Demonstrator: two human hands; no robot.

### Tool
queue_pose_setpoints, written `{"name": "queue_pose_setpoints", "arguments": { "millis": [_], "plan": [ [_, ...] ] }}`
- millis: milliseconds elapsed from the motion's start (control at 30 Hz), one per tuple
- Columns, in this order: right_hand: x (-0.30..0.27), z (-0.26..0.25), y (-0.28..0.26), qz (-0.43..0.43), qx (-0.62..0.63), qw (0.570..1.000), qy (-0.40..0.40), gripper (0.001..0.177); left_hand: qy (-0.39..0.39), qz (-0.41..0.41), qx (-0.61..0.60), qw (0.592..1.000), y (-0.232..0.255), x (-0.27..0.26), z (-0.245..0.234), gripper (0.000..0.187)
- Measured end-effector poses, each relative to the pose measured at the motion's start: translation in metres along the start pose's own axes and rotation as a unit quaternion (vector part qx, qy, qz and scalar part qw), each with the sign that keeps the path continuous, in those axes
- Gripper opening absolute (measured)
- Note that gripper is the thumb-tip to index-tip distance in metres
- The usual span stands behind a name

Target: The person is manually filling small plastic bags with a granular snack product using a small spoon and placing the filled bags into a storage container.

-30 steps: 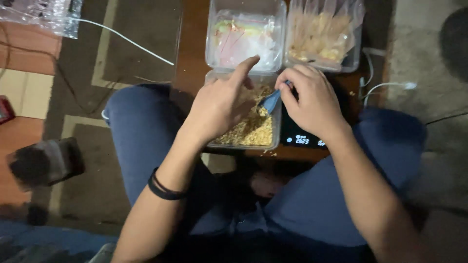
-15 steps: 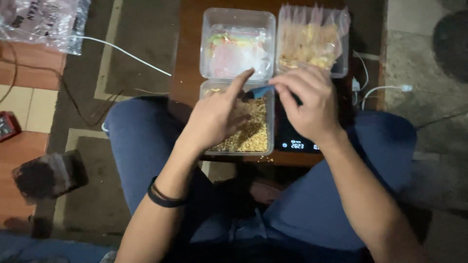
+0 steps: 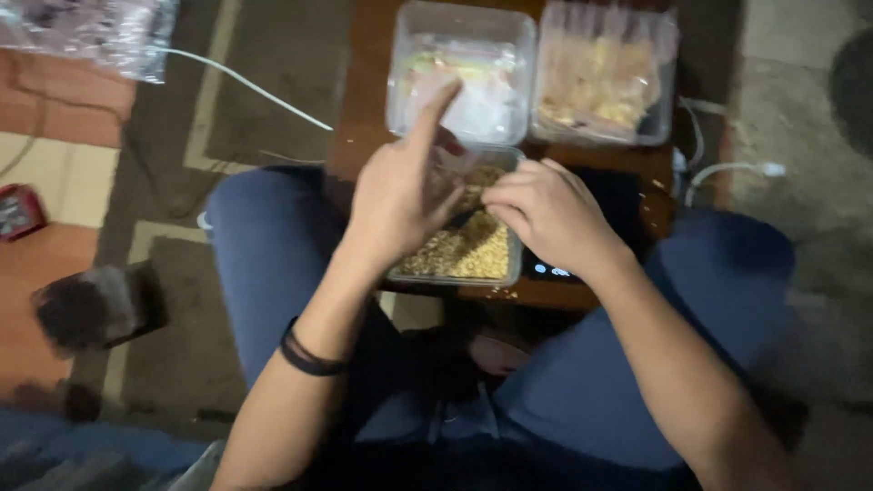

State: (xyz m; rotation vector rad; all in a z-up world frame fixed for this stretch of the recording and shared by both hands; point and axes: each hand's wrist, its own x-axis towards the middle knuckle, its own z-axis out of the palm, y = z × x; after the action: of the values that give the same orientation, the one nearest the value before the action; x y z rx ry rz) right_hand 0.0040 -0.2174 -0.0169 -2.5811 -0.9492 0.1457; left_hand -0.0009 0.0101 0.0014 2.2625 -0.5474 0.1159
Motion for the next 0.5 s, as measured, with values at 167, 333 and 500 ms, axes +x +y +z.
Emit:
{"name": "queue_pose_setpoints", "arguments": {
  "millis": [167,333,500],
  "plan": [
    [0.006,-0.021,-0.006,0.004,0.008,0.994,0.112,0.017,0.013,-0.006,0.021,1.000,-0.001,0.005,-0.004,0.096],
    [0.006,0.008,-0.003,0.011,-0.047,0.993,0.108,0.012,0.019,-0.007,0.012,1.000,0.000,0.002,-0.001,0.096],
    [-0.002,-0.010,-0.006,-0.053,-0.080,0.993,0.066,0.013,0.008,-0.009,0.010,1.000,0.004,0.005,-0.003,0.091]
  ]
}}
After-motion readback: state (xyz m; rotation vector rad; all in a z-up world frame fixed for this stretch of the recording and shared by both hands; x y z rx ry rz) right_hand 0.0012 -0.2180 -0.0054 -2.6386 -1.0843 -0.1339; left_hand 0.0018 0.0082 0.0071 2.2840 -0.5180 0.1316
